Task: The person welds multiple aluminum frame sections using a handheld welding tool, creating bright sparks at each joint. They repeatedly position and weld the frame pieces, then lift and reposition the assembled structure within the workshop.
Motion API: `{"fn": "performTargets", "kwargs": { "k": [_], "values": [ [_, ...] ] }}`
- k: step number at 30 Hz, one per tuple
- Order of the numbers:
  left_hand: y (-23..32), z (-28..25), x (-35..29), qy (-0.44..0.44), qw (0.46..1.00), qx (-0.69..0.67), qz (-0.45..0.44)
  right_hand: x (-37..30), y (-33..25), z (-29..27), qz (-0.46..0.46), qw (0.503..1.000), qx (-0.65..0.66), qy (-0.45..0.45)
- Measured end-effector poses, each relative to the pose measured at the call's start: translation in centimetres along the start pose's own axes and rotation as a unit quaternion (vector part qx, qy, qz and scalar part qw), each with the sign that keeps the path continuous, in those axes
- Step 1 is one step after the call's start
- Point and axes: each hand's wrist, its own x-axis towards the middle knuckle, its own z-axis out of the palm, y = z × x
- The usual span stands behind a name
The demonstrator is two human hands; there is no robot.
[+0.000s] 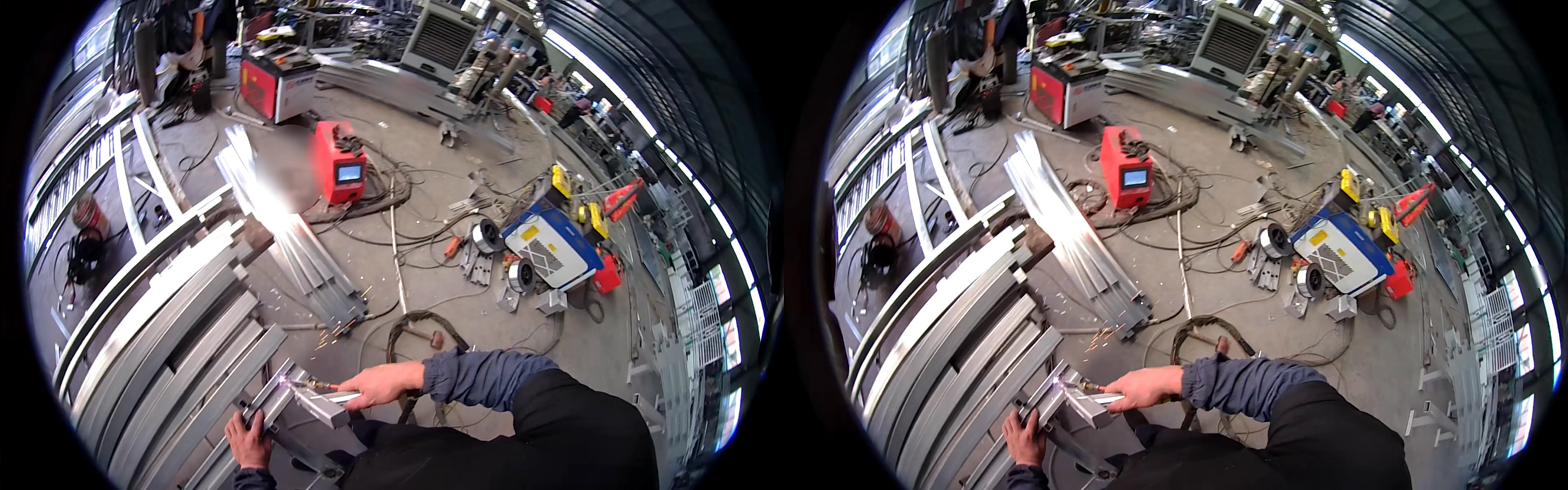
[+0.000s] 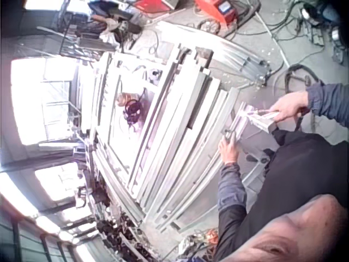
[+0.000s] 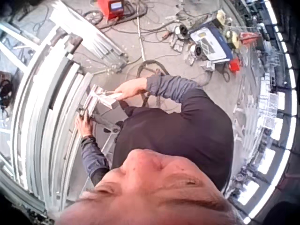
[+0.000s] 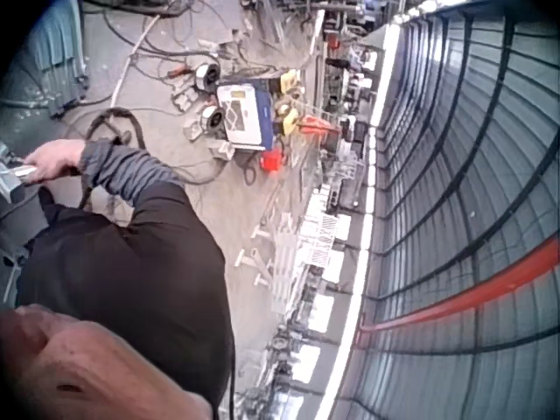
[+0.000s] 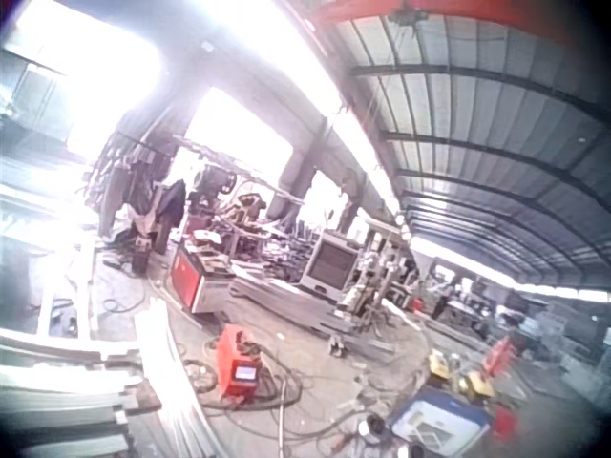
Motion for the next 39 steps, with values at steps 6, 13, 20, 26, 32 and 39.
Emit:
{"fn": "performTargets", "kwargs": {
  "k": [6, 13, 20, 26, 32, 39],
  "values": [
    [-0.9, 0.4, -0.4, -0.053, 0.995, 0.086, 0.017, 0.6, 2.4, 1.3, -0.014, 1.0, -0.006, 0.016],
    [-1.5, 0.1, -0.8, -0.041, 0.995, 0.083, 0.034, -0.4, 1.2, 2.1, -0.008, 1.0, 0.003, 0.011],
    [-1.2, -0.2, -0.9, -0.065, 0.997, 0.039, 0.021, -4.7, 0.2, 3.5, 0.001, 0.996, 0.077, 0.045],
    [-0.8, -0.1, -0.9, 0.037, 0.998, 0.011, 0.053, -5.6, 1.1, 4.2, 0.0, 0.977, 0.209, 0.031],
    [-1.7, -1.0, -0.5, 0.035, 0.998, -0.061, 0.008, -4.4, 0.8, 0.0, 0.031, 0.943, 0.332, -0.024],
    [-2.1, -0.8, 1.8, 0.059, 0.994, -0.027, -0.092, 2.6, 3.1, -8.6, 0.15, 0.93, 0.285, -0.176]
  ]
}}
